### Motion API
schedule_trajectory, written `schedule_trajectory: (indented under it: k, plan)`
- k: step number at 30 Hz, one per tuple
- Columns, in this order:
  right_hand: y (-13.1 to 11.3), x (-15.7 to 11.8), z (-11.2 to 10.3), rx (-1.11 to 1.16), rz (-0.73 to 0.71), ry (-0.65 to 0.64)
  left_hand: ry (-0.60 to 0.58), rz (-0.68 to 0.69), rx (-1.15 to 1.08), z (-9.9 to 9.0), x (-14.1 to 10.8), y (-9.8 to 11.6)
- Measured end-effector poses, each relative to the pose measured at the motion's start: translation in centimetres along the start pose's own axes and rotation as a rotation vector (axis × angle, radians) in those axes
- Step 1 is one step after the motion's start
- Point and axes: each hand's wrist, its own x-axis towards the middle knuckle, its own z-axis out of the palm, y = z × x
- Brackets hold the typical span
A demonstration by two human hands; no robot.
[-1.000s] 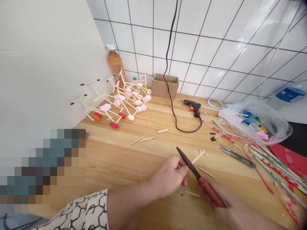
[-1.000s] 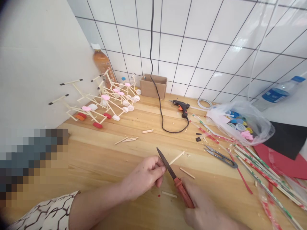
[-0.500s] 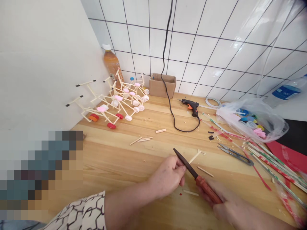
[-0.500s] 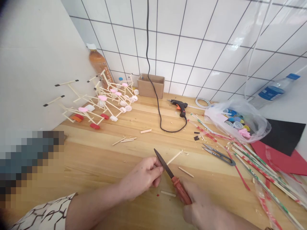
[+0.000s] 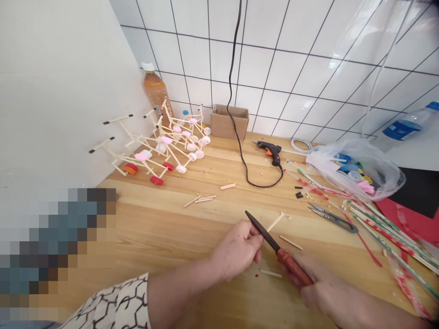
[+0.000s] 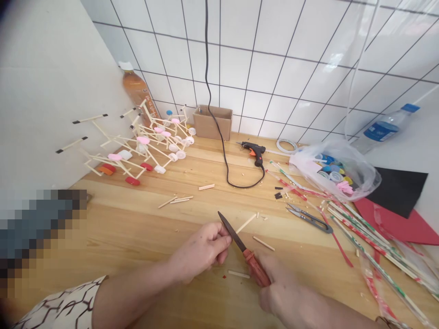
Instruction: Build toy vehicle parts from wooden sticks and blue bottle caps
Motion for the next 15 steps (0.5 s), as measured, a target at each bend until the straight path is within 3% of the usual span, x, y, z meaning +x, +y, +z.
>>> schedule_trajectory:
  k: [10,15]
  plan:
    - [1.6,0.1,0.1,0.036,-0.01,-0.018,-0.007,0.031,0.015,-0.2,0.2,-0.3]
    - [0.9,-0.3,-0.6,-0.118,0.062,-0.103,-0.01,0.01,0.026,-0.2,0.1,-0.1]
